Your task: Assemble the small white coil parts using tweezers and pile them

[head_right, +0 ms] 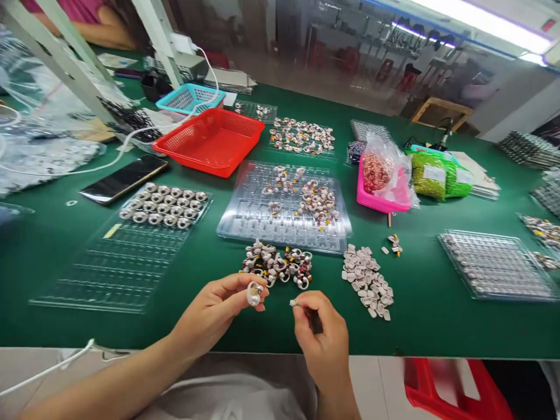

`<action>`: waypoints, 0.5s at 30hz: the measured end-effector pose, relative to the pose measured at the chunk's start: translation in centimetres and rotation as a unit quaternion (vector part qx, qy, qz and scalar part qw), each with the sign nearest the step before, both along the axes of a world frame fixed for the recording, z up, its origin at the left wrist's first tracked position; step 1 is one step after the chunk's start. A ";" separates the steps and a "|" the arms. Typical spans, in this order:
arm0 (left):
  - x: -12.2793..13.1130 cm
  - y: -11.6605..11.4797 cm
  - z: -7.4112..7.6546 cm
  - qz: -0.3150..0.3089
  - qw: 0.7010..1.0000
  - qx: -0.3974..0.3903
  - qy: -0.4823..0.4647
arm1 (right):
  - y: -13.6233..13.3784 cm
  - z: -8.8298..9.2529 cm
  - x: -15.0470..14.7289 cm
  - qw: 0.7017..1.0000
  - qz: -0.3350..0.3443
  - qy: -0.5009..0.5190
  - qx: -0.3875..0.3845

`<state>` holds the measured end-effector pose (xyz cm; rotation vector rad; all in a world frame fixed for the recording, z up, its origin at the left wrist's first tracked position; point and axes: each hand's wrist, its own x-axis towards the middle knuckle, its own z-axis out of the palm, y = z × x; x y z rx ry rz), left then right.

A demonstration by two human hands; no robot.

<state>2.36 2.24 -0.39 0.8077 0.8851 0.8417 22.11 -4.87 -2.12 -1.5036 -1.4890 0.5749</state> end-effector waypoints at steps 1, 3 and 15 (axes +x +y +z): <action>-0.2 -0.1 -0.1 0.000 1.000 -0.002 -0.013 | 0.2 -0.2 -1.2 1.000 -0.006 0.027 0.003; -0.7 -0.3 0.0 -0.009 0.999 -0.006 -0.034 | 0.7 -0.7 -3.2 0.998 -0.020 0.047 0.021; -2.2 -0.4 0.6 -0.004 0.998 0.001 -0.058 | 2.1 -0.2 -5.4 0.998 0.017 0.020 0.056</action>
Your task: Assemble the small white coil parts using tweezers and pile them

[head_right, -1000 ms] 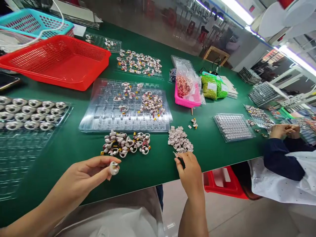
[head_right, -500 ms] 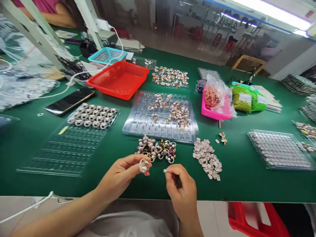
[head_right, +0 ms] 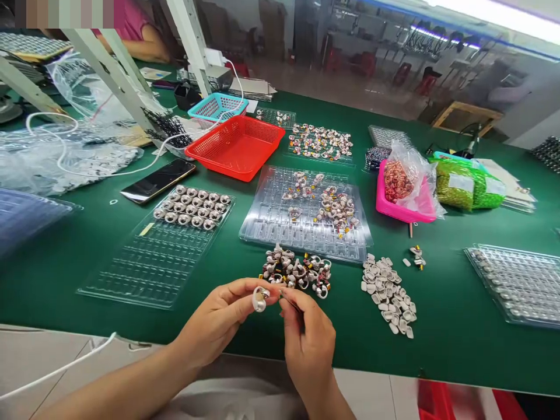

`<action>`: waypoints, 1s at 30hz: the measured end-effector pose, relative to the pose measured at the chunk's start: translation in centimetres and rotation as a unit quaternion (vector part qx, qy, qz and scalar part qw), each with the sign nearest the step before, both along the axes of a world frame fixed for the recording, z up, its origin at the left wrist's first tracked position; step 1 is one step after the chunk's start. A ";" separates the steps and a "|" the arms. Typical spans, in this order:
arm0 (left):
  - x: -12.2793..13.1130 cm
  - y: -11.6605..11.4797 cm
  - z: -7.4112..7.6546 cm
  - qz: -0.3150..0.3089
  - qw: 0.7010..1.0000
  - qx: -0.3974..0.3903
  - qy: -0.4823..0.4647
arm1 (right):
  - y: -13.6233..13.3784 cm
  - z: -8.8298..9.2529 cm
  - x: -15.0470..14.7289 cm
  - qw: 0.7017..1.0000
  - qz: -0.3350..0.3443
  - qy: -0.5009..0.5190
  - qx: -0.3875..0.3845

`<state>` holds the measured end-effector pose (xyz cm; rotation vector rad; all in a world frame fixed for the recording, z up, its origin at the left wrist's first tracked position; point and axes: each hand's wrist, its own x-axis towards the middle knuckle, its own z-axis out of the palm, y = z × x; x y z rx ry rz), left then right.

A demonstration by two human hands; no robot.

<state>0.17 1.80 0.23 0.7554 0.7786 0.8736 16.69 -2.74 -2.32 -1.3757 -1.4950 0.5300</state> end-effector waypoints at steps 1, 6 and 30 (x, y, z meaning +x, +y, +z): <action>0.0 0.1 -0.1 0.001 1.000 -0.006 0.002 | -0.3 0.0 0.2 0.999 0.001 0.041 -0.024; 0.1 0.0 -0.6 0.027 0.999 -0.045 0.011 | -0.9 -0.7 0.3 0.968 0.047 0.238 -0.066; 0.6 -0.5 -0.2 0.070 0.995 -0.064 0.011 | -0.8 -0.8 -0.8 0.987 0.091 -0.060 0.119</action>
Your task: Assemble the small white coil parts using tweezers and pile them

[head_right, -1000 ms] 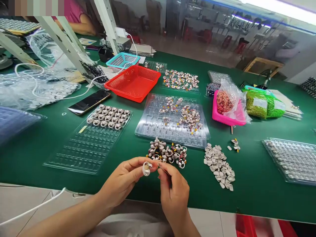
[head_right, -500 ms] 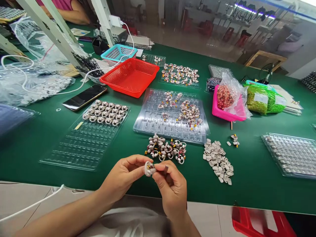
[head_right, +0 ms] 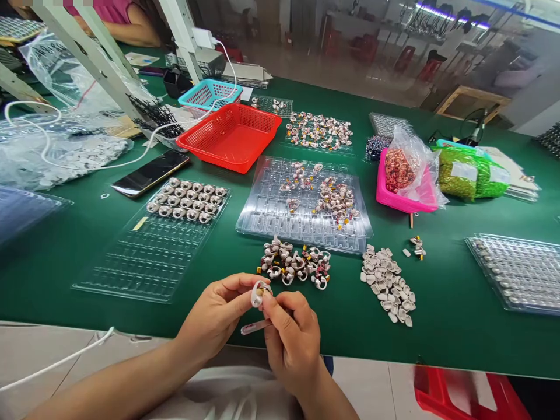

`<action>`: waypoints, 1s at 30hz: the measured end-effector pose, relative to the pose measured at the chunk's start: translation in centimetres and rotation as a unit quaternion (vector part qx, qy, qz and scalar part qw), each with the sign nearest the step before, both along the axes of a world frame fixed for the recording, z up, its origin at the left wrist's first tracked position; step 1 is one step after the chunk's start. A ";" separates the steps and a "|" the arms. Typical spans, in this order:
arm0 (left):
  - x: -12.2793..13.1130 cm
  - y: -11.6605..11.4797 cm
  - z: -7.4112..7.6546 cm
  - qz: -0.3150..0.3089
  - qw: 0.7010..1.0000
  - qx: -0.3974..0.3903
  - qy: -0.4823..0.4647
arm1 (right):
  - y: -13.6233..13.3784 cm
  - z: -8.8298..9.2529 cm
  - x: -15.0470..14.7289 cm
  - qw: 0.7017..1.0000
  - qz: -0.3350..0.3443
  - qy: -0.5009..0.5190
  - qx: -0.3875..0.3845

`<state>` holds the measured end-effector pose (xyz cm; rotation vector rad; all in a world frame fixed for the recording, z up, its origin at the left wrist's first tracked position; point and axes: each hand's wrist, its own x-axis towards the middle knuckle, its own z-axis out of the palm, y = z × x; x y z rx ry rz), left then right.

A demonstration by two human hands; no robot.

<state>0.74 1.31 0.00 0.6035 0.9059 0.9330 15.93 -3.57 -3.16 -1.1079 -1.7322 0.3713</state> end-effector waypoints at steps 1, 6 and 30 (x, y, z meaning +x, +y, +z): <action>0.0 0.0 0.0 -0.001 1.000 0.001 0.006 | 0.0 0.0 0.0 1.000 -0.001 -0.007 0.008; 0.1 0.0 -0.1 -0.002 0.999 0.001 0.033 | 0.1 0.1 0.1 1.000 -0.007 -0.012 0.019; 0.5 -0.1 0.0 -0.010 1.000 0.007 0.027 | 0.5 0.8 0.5 0.999 -0.014 0.029 0.008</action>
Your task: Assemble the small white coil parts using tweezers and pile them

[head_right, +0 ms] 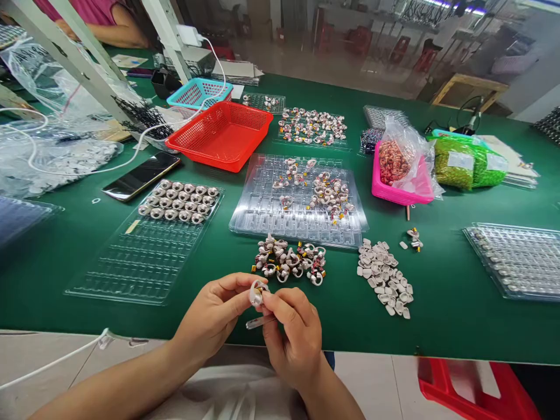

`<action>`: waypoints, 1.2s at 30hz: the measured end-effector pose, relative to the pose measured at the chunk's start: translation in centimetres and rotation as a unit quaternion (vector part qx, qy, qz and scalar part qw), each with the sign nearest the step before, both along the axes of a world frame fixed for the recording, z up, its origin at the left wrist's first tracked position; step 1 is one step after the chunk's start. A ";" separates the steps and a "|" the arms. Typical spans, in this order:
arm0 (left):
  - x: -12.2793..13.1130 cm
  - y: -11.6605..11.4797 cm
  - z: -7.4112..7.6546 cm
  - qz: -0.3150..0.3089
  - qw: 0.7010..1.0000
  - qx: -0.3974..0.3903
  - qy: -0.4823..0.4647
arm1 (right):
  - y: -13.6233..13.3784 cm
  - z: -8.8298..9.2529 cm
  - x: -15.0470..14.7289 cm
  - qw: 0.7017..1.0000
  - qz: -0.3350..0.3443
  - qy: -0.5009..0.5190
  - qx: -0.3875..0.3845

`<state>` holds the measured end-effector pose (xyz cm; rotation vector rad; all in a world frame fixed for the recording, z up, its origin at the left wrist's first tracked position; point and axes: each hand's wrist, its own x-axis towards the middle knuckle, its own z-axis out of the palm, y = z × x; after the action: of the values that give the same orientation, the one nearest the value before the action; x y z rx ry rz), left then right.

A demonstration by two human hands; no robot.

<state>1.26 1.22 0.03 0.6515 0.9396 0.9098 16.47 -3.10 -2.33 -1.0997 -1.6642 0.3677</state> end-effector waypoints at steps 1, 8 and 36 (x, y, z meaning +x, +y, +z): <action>0.0 0.0 -0.1 -0.001 1.000 -0.001 0.000 | 0.1 0.0 0.1 1.000 0.004 -0.003 0.002; -0.3 -0.2 -0.4 -0.015 1.000 0.000 0.007 | 0.3 0.3 0.9 0.997 0.044 -0.050 0.025; -0.2 -0.1 0.3 -0.081 0.996 0.030 0.001 | -0.4 0.6 1.9 0.898 0.097 0.348 -0.252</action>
<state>1.09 1.14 0.28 0.7690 0.8502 0.7954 18.39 -3.53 -1.68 -0.9914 -1.0443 1.2238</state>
